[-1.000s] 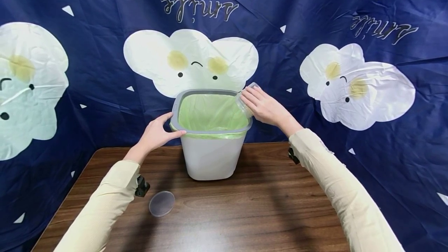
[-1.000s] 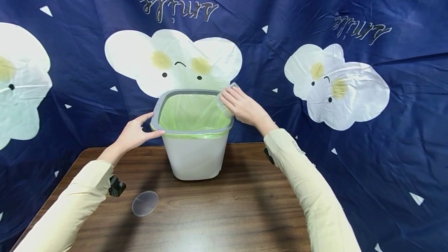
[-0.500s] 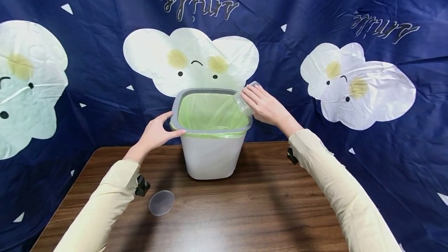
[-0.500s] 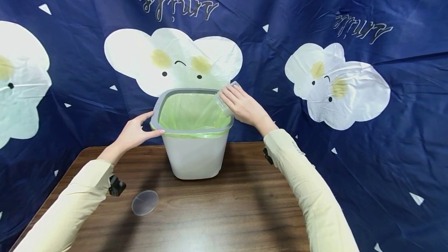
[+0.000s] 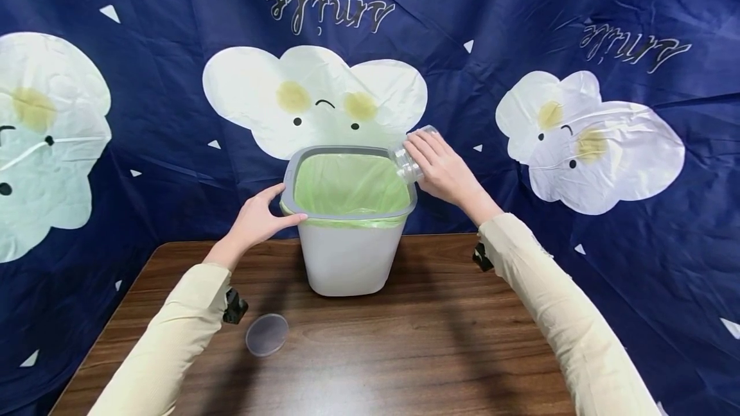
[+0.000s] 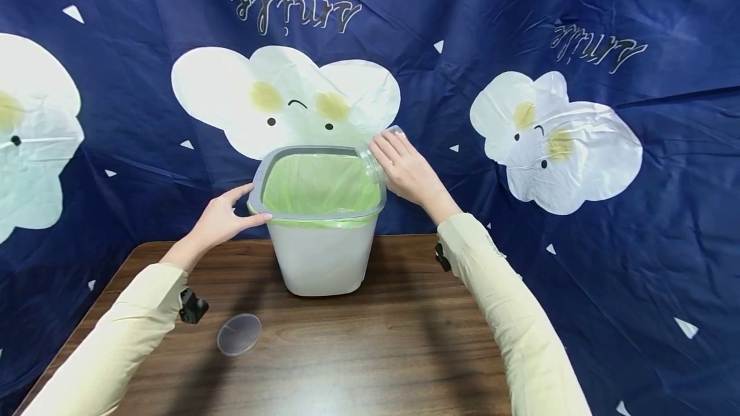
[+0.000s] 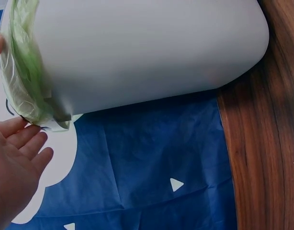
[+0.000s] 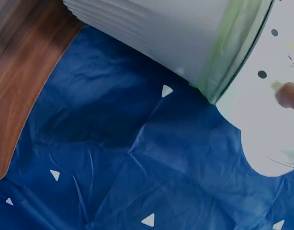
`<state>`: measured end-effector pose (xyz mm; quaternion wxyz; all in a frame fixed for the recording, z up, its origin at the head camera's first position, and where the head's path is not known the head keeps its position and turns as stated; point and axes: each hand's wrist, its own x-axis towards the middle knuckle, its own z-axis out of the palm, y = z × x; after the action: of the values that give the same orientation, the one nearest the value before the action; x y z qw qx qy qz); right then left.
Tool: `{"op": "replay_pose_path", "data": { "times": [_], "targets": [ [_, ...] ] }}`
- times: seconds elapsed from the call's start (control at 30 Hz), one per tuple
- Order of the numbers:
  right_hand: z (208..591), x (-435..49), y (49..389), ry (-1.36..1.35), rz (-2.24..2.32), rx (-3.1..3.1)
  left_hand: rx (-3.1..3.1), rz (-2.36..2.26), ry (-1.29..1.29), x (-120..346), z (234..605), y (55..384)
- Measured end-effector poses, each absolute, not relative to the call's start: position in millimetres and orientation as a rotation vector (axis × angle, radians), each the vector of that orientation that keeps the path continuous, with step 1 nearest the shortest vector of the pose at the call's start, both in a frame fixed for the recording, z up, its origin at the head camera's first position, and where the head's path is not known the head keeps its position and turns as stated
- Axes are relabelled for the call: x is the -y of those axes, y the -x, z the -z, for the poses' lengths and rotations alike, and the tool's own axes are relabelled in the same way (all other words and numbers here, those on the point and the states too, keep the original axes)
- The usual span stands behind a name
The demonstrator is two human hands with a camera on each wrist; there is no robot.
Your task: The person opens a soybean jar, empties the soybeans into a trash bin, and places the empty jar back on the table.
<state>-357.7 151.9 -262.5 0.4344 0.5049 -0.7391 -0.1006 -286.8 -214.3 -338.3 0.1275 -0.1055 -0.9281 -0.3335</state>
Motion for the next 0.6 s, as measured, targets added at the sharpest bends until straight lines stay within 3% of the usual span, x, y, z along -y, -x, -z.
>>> {"op": "replay_pose_path", "data": {
  "times": [0.6],
  "targets": [
    [271.7, -147.0, 356.3, -1.259, 0.282, 1.872, 2.701, 0.995, 0.301, 214.8, 339.8, 288.6]
  ]
}}
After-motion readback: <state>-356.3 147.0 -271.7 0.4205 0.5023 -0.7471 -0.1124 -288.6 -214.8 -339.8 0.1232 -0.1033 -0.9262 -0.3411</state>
